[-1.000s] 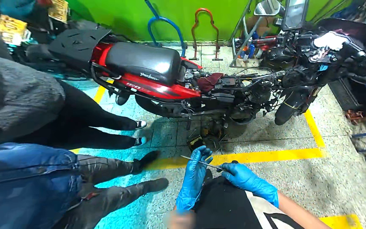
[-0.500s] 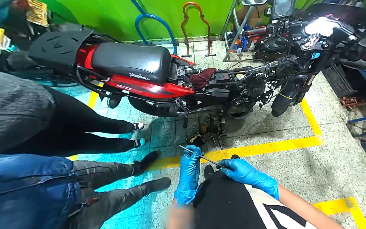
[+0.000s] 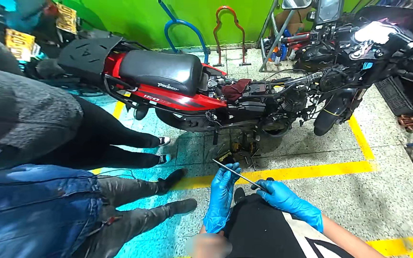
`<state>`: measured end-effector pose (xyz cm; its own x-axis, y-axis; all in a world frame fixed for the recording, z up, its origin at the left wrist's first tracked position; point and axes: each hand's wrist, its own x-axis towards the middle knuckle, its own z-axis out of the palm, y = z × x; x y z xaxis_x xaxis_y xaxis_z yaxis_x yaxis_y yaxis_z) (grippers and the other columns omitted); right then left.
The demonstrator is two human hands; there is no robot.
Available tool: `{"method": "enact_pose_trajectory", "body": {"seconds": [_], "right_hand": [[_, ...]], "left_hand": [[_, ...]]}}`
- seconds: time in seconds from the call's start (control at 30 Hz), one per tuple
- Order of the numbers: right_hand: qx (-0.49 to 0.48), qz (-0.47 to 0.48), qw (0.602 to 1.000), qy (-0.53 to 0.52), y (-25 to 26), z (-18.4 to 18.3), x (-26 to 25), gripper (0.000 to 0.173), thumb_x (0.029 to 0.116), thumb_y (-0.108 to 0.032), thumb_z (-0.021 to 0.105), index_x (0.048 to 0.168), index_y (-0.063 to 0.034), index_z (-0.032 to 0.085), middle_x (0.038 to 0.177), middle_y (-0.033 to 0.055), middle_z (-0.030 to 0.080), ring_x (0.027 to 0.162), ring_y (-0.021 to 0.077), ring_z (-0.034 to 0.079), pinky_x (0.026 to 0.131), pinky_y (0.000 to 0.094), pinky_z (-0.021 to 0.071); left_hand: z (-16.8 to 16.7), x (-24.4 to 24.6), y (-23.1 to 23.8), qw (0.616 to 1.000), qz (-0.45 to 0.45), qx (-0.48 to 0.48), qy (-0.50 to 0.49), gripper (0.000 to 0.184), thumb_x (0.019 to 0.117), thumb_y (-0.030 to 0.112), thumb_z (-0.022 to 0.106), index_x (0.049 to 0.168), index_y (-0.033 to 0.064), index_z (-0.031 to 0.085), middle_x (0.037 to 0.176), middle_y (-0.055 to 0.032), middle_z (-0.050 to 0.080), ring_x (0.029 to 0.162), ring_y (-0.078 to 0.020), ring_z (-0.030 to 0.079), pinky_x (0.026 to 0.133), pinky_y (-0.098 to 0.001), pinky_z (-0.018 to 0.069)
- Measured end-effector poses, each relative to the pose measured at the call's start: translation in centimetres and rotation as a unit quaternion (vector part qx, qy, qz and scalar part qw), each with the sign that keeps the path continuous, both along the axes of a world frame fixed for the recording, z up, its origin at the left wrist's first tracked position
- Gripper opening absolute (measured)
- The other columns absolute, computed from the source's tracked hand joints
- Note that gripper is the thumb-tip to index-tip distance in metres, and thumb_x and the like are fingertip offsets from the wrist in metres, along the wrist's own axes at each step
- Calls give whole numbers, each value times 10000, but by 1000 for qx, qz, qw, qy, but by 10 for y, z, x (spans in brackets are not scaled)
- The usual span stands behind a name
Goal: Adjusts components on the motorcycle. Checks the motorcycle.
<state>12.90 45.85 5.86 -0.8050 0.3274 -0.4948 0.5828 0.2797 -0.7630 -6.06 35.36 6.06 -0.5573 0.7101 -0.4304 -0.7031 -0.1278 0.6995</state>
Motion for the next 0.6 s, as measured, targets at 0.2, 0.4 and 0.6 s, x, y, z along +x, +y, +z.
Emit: {"method": "enact_pose_trajectory", "body": {"seconds": [0.2, 0.4, 0.6], "right_hand": [[32, -48, 998, 27, -2, 0, -3, 392, 1052, -338, 482, 1383, -173, 614, 1153, 114, 720, 1016, 281, 700, 903, 544, 541], [150, -327, 908, 215, 16, -10, -1, 360, 1067, -196, 418, 1135, 29, 690, 919, 83, 720, 721, 119, 634, 694, 344, 552], [172, -412, 813, 375, 44, 30, 15, 255, 1090, -194, 410, 1121, -38, 610, 862, -114, 626, 612, -76, 489, 570, 130, 448]], "left_hand": [[4, -3, 1, 994, -61, -1, 85, 220, 987, 17, 492, 1174, -79, 557, 1104, -209, 701, 944, -269, 713, 892, -414, 590], [0, 1, 5, 883, -84, -115, 448, 422, 996, 187, 580, 1332, -69, 579, 1329, -202, 621, 1208, -236, 631, 1046, -377, 525], [8, -7, -15, 610, 151, -112, 770, 469, 1018, 453, 508, 1414, 201, 503, 1411, -43, 582, 1335, -171, 535, 1124, -364, 426]]}}
